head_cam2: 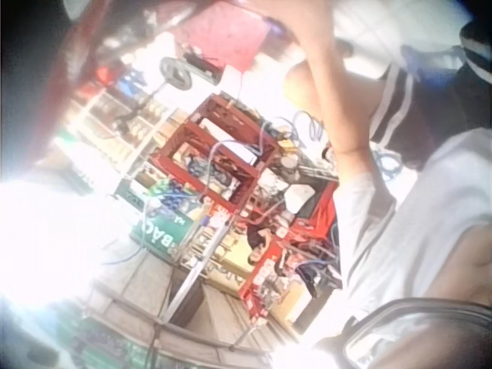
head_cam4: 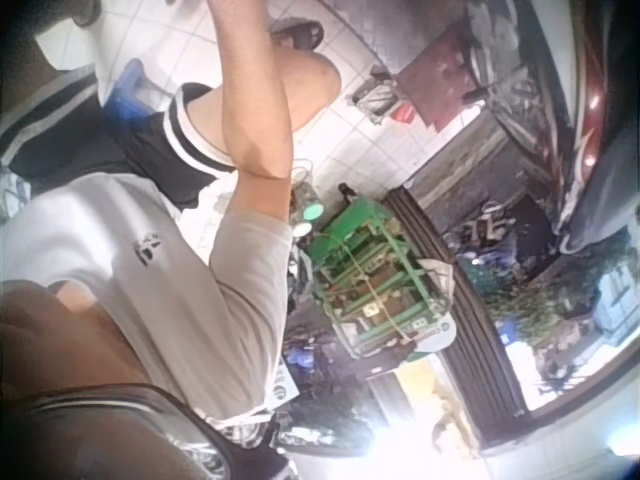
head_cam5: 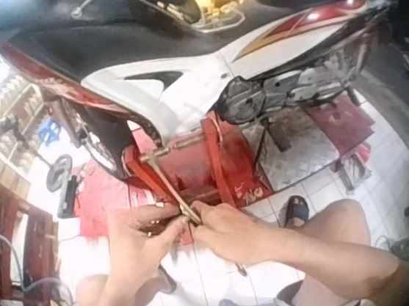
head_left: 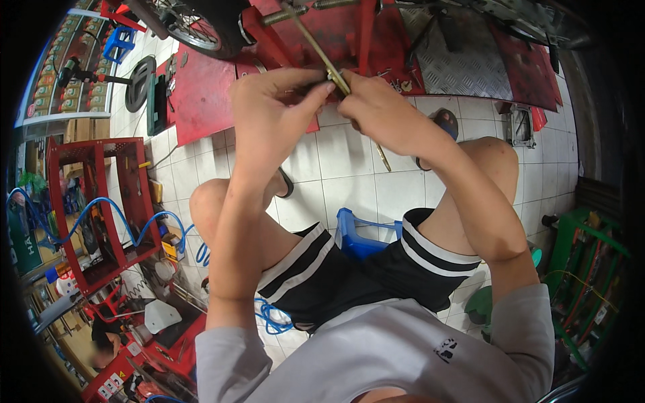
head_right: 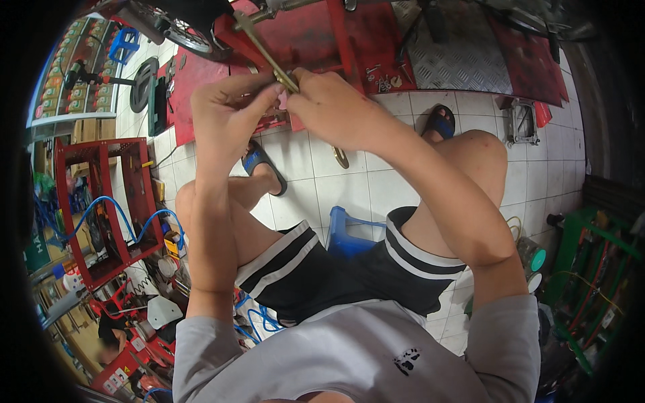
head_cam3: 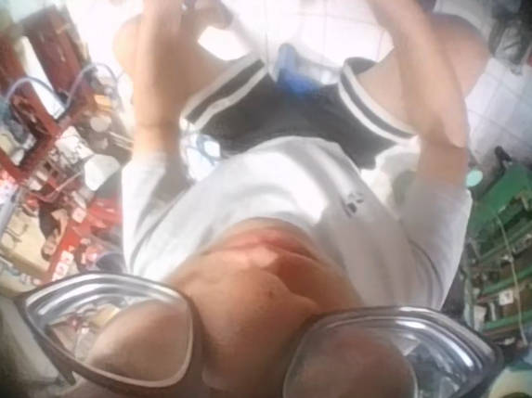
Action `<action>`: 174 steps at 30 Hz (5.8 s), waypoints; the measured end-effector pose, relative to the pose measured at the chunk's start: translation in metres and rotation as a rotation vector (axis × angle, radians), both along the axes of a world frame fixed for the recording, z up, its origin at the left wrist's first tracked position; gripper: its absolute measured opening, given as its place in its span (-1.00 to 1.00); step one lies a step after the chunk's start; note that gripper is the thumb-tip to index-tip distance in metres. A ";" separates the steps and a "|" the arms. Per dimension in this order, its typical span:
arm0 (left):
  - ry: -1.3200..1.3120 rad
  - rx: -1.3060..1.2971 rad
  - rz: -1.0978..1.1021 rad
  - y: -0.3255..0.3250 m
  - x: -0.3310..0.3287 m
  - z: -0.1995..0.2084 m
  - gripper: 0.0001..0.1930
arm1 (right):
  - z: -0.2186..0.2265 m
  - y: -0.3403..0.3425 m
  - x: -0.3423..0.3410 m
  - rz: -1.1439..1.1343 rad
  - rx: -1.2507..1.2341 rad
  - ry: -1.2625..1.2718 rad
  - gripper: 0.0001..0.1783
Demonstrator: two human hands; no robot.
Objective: The person assembles curved metal brake shoes with springs and pins on a red workbench. They pick up the brake shoes, attach small metal components, and secure them together using their hands.
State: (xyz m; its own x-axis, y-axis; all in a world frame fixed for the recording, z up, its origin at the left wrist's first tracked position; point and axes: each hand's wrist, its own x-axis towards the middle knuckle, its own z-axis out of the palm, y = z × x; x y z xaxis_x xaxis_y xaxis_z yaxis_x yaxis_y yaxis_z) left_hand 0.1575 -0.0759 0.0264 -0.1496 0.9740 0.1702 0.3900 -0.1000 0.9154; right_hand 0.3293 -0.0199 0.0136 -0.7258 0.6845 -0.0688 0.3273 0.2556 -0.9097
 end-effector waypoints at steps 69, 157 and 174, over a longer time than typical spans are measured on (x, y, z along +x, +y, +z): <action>-0.970 -0.196 -0.280 0.040 0.017 -0.027 -0.73 | -0.004 0.041 0.017 -0.448 -0.671 0.520 -0.83; 0.178 0.084 0.154 0.009 -0.099 -0.024 -0.81 | -0.050 0.056 0.059 -0.622 0.568 0.141 -0.68; 0.828 -0.562 -0.212 -0.003 -0.094 -0.047 -0.53 | -0.129 -0.086 0.026 -1.296 -0.405 0.709 -0.81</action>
State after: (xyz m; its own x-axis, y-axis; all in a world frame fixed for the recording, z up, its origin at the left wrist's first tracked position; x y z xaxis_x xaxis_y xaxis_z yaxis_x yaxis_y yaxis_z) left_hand 0.0635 -0.0790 -0.0203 -0.0081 0.9376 -0.3475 0.9456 0.1202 0.3024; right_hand 0.3552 -0.1060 -0.1156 0.3746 0.8743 -0.3087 -0.3952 -0.1506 -0.9061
